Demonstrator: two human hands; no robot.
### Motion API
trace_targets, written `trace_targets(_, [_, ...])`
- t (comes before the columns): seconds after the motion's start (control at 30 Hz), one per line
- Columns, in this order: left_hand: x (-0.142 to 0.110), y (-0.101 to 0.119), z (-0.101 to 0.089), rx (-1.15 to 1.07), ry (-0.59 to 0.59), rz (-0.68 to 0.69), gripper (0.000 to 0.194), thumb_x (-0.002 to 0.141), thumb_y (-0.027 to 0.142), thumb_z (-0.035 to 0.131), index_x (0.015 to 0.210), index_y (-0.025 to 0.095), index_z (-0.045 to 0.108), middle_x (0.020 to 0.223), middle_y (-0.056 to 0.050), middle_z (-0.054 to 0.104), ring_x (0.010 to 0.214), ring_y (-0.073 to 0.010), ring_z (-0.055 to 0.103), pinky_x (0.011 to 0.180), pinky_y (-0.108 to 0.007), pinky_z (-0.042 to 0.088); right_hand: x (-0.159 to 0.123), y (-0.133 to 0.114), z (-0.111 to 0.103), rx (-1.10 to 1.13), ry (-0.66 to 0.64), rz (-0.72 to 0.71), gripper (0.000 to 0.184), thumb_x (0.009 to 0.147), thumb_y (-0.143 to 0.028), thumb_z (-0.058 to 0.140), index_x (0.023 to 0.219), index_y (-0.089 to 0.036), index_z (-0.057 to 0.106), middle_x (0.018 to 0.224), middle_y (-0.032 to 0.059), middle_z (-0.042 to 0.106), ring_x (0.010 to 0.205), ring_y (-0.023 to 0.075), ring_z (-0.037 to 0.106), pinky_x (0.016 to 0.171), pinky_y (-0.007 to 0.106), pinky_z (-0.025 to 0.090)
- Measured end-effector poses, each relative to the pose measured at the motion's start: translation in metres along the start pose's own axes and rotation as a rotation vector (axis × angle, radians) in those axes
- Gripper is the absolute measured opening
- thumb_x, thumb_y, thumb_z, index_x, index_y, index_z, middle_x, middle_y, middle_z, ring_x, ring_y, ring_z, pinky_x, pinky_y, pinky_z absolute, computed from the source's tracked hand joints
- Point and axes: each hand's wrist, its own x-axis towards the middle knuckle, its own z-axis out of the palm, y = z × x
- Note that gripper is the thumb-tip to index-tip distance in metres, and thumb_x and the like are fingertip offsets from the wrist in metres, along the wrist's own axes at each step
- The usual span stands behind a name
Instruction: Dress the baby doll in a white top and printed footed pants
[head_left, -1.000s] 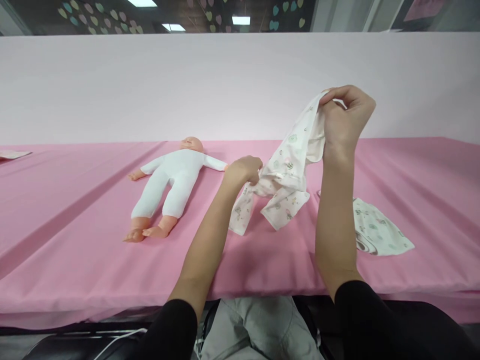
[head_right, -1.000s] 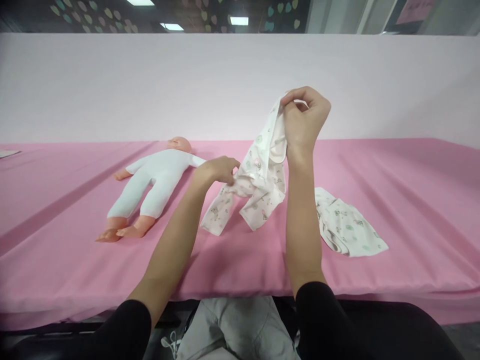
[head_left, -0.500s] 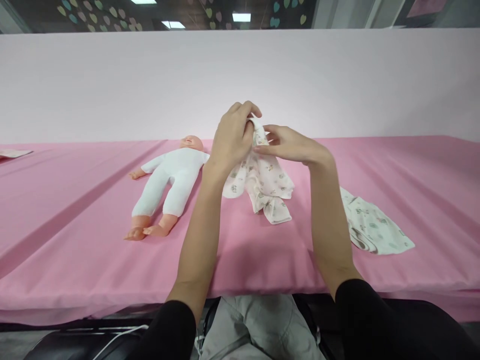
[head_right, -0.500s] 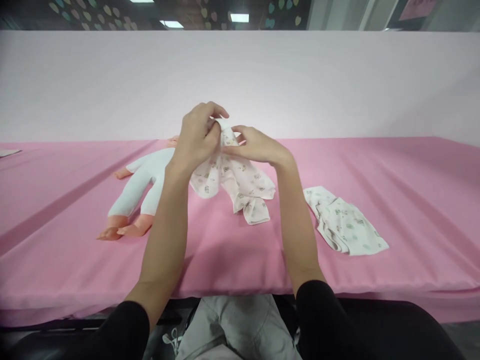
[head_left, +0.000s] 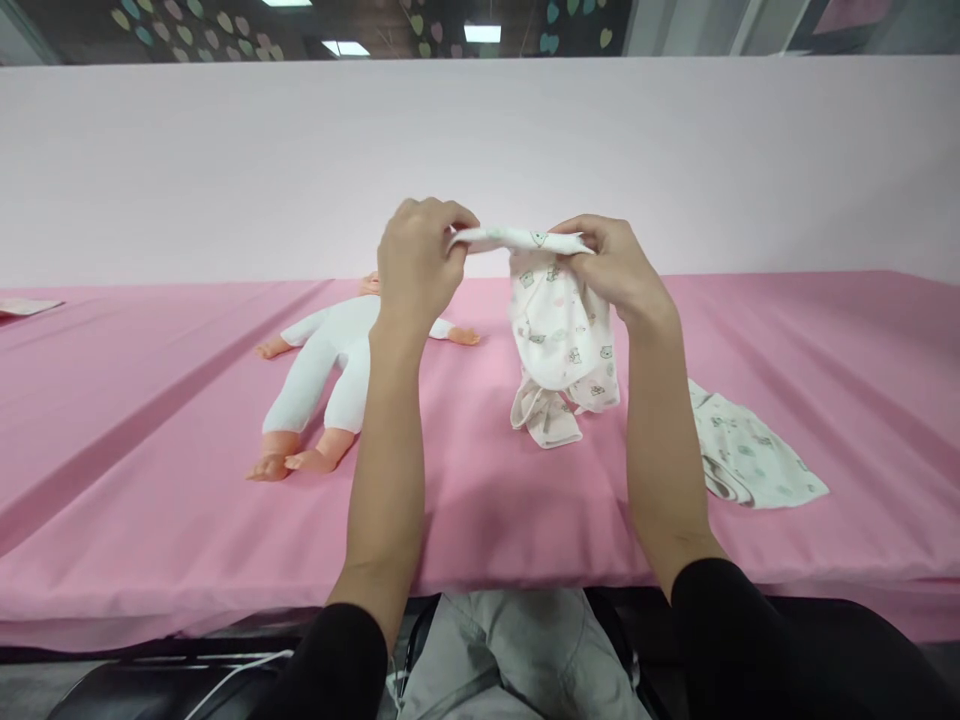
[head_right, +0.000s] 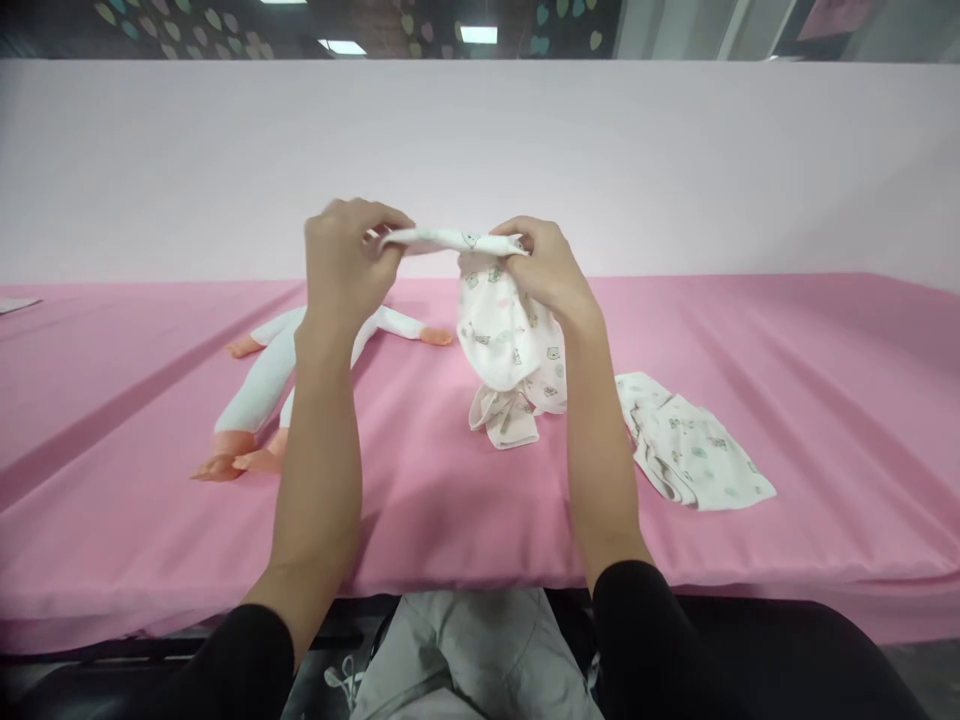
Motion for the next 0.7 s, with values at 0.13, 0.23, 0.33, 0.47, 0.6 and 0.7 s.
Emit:
trace_targets(0.13, [0.001, 0.011, 0.002, -0.035, 0.085, 0.020, 0.022, 0.087, 0.025, 0.044, 0.103, 0.029, 0.058, 0.109, 0.002, 0.064, 0.110, -0.0214, 0.051, 0.097, -0.037, 0.039, -0.005, -0.013, 0.011, -0.064, -0.119, -0.125, 0.033, 0.072, -0.016, 0.064, 0.104, -0.020, 0.061, 0.099, 0.0036, 0.063, 0.093, 0.0210, 0.059, 0.083, 0.036, 0.050])
trace_targets(0.23, [0.000, 0.025, 0.008, -0.069, 0.030, 0.037, 0.023, 0.087, 0.028, 0.045, 0.108, 0.030, 0.055, 0.113, 0.001, 0.063, 0.113, -0.0228, 0.050, 0.100, -0.040, 0.038, -0.005, -0.023, 0.023, -0.027, -0.119, -0.100, 0.019, 0.080, -0.022, 0.055, 0.098, -0.021, 0.060, 0.089, 0.0025, 0.063, 0.084, 0.0200, 0.060, 0.077, 0.035, 0.051])
trace_targets(0.33, [-0.002, 0.033, 0.014, -0.153, -0.063, 0.063, 0.036, 0.085, 0.034, 0.049, 0.121, 0.032, 0.046, 0.119, -0.002, 0.059, 0.119, -0.0254, 0.047, 0.098, -0.042, 0.039, 0.002, -0.022, 0.028, -0.019, 0.084, -0.058, 0.016, 0.082, -0.018, 0.044, 0.090, -0.020, 0.059, 0.089, 0.0027, 0.063, 0.088, 0.0201, 0.060, 0.080, 0.035, 0.050])
trace_targets(0.47, [-0.006, 0.027, 0.022, -0.231, -0.301, 0.072, 0.062, 0.074, 0.037, 0.063, 0.130, 0.029, 0.040, 0.109, -0.004, 0.061, 0.107, -0.0272, 0.054, 0.086, -0.039, 0.045, 0.010, -0.010, 0.012, 0.141, 0.347, -0.050, 0.025, 0.074, -0.006, 0.038, 0.087, -0.021, 0.053, 0.095, 0.0034, 0.063, 0.092, 0.0168, 0.060, 0.085, 0.031, 0.048])
trace_targets(0.6, [-0.006, 0.018, 0.028, -0.245, -0.416, 0.023, 0.035, 0.072, 0.031, 0.060, 0.107, 0.024, 0.059, 0.082, -0.002, 0.062, 0.084, -0.0221, 0.058, 0.072, -0.033, 0.046, 0.007, 0.004, -0.015, 0.170, 0.400, -0.025, 0.020, 0.077, -0.015, 0.044, 0.093, -0.025, 0.052, 0.101, 0.0046, 0.062, 0.101, 0.0224, 0.057, 0.085, 0.037, 0.048])
trace_targets(0.7, [-0.003, 0.017, 0.027, -0.292, -0.382, -0.013, 0.015, 0.077, 0.031, 0.053, 0.083, 0.021, 0.062, 0.077, -0.002, 0.061, 0.080, -0.0192, 0.056, 0.068, -0.030, 0.046, 0.006, 0.017, -0.025, 0.052, 0.325, 0.043, 0.025, 0.085, -0.026, 0.042, 0.108, -0.028, 0.049, 0.107, 0.0057, 0.060, 0.105, 0.0243, 0.052, 0.083, 0.038, 0.047])
